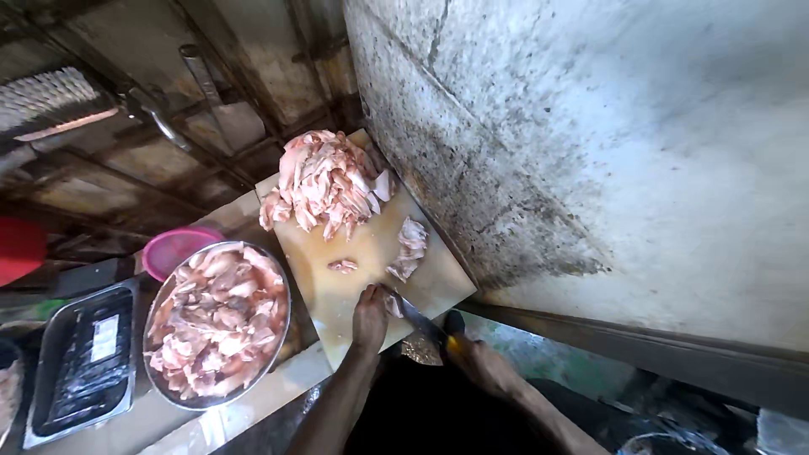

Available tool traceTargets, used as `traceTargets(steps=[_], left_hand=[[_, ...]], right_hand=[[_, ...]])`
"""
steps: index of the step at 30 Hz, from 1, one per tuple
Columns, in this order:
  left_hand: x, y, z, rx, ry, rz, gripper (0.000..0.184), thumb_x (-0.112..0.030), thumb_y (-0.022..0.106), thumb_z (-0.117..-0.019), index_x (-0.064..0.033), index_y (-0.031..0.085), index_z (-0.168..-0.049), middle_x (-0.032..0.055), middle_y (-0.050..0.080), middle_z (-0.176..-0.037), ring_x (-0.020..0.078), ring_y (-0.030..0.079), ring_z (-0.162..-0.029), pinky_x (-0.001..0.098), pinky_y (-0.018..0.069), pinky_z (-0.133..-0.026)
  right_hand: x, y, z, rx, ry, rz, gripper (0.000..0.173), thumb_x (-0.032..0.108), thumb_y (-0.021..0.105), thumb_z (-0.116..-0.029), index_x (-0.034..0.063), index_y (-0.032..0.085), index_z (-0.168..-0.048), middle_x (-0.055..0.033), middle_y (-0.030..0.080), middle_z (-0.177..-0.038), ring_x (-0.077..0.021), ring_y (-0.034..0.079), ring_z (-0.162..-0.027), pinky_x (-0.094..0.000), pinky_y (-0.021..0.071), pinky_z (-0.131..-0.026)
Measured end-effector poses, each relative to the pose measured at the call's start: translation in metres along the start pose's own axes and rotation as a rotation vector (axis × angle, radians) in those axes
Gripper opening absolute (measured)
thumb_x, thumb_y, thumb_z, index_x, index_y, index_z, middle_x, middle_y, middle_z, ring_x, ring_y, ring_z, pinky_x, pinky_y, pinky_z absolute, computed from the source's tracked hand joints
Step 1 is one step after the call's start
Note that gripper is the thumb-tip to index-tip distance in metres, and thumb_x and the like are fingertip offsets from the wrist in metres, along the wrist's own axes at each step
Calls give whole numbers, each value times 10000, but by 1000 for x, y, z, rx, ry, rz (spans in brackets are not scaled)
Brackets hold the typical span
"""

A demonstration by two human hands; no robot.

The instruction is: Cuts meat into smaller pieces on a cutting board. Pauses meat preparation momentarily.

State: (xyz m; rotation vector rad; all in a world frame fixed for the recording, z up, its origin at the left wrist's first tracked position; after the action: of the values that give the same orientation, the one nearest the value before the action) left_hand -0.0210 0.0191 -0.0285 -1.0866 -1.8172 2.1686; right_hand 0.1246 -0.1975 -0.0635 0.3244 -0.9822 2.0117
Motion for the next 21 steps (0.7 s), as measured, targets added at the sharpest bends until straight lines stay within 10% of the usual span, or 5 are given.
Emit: traceTargets(steps=[9,15,21], left_hand=[[-10,-3,-2,35,-136,-24,387,-383,715,-911,-165,732,-1231,109,641,-1239,215,722,-931,396,638,-778],[-1,-2,-3,36,-299,123,139,-171,723,-885,-87,757,-991,102,676,-1064,167,700,-856,339,614,-806],[16,-1,18,-94,-302,373,197,-70,744,-869,-12,709,-1053,128,660,-1067,137,706,-864,279,634,-777]], right_hand=[[-39,-25,35,-247,-30,-97,455,475,529,-1015,84,631,-1224,-110,696,-848,-276,712,-785,-503,587,-730],[6,-22,14,-190,-1,-82,481,490,512,-1030,94,608,-1286,-136,712,-935,-304,723,-875,-513,587,-804],[38,-11,-1,-124,-8,-40,458,475,498,-1040,113,576,-1310,-149,715,-965,-328,729,-905,-535,590,-812]])
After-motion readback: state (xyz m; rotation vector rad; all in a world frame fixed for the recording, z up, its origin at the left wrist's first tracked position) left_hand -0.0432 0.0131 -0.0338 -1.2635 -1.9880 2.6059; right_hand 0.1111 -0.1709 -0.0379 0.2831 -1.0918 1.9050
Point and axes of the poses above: each hand's wrist, its own z-axis away from the middle knuckle, its own y-axis out of the palm, x = y × z, the point moved 9 cm from there along -z, towards the middle knuckle
